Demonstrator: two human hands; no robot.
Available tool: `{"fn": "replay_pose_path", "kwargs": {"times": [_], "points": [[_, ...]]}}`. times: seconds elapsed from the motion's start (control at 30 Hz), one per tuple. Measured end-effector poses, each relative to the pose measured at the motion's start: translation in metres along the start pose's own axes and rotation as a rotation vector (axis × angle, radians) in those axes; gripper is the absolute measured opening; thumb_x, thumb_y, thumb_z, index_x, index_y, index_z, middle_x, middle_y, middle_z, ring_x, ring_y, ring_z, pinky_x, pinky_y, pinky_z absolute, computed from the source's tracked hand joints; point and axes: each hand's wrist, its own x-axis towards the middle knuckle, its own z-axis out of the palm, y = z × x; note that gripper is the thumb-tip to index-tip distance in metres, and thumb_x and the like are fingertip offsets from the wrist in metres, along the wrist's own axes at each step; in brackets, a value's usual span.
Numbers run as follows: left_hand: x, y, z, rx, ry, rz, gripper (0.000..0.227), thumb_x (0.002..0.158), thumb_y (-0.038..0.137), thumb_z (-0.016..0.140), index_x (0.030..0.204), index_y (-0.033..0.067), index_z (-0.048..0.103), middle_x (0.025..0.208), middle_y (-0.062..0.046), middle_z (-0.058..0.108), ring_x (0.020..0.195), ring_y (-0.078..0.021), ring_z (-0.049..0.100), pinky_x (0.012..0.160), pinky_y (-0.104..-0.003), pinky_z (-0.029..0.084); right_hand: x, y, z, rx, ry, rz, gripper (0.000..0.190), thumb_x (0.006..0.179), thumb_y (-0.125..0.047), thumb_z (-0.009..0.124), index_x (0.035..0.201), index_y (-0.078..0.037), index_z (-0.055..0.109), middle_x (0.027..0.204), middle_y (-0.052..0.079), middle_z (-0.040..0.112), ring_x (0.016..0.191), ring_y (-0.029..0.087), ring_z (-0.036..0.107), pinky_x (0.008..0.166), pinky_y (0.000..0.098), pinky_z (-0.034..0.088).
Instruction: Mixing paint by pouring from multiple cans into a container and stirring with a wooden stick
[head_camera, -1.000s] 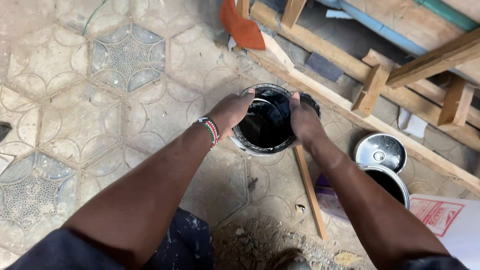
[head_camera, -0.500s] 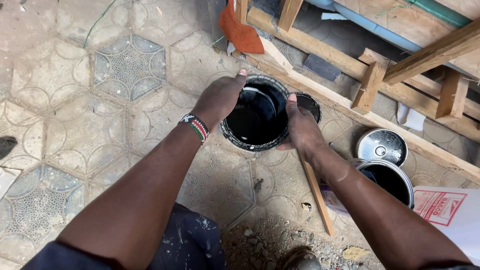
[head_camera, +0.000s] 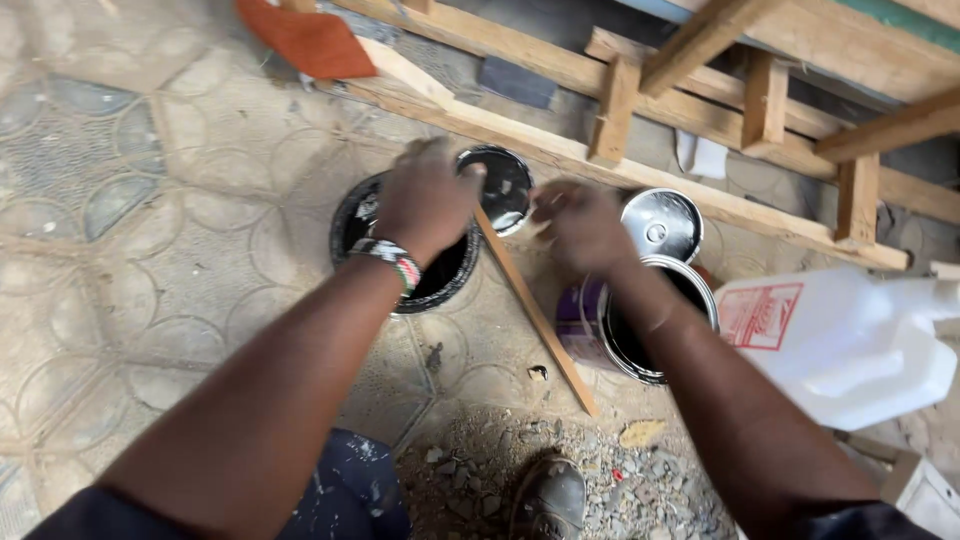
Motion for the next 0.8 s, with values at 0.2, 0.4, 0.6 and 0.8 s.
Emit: {"fn": "replay_pose_path", "kwargs": {"times": [0.2,0.4,0.6,0.8], "points": [[0.046,0.002,0.244,0.602,0.058,0.912,0.031,0.112,0.014,0.061,0.11,0.0006,0.089,0.097,-0.019,0.089,0.099,-0.0399,0.089,0.081,-0.054,0.071,0.014,0.09,-0.141,-0.096,0.465,0.103,0.036,0.102,-0.051,0.089,0.133,-0.033,0.089,0.102,0.0,0.087,0.088,0.018,0.088,0.081,0.0324,0.071],[0.015,0.082,0.252,-0.581,-0.686,-0.287,0.072,0.127,0.046,0.04,0.181,-0.0005,0.042,0.176,-0.03,0.059,0.141,-0.0467,0.073,0.117,-0.073,0.062,-0.073,0.103,-0.151,-0.196,0.228,0.523,0.073,0.117,-0.069,0.064,0.145,-0.006,0.089,0.135,0.017,0.087,0.12,0.032,0.075,0.11,0.0446,0.052],[0.039,0.083,0.279,-0.645,-0.58,-0.472,0.058,0.117,0.029,0.038,0.147,-0.0041,0.075,0.115,-0.028,0.088,0.099,-0.0439,0.087,0.099,-0.063,0.071,-0.042,0.181,-0.189,0.066,0.206,0.397,0.039,0.122,-0.045,0.07,0.126,-0.01,0.088,0.105,0.012,0.081,0.084,0.027,0.061,0.076,0.0412,0.048],[0.048,0.096,0.225,-0.031,-0.201,0.211,0.04,0.118,0.016,0.048,0.127,0.0112,0.087,0.125,-0.021,0.09,0.13,-0.0478,0.084,0.103,-0.065,0.072,-0.06,0.151,-0.178,0.017,0.205,0.228,0.03,0.113,-0.043,0.084,0.118,-0.015,0.089,0.087,0.015,0.077,0.077,0.031,0.081,0.071,0.0489,0.072]]}}
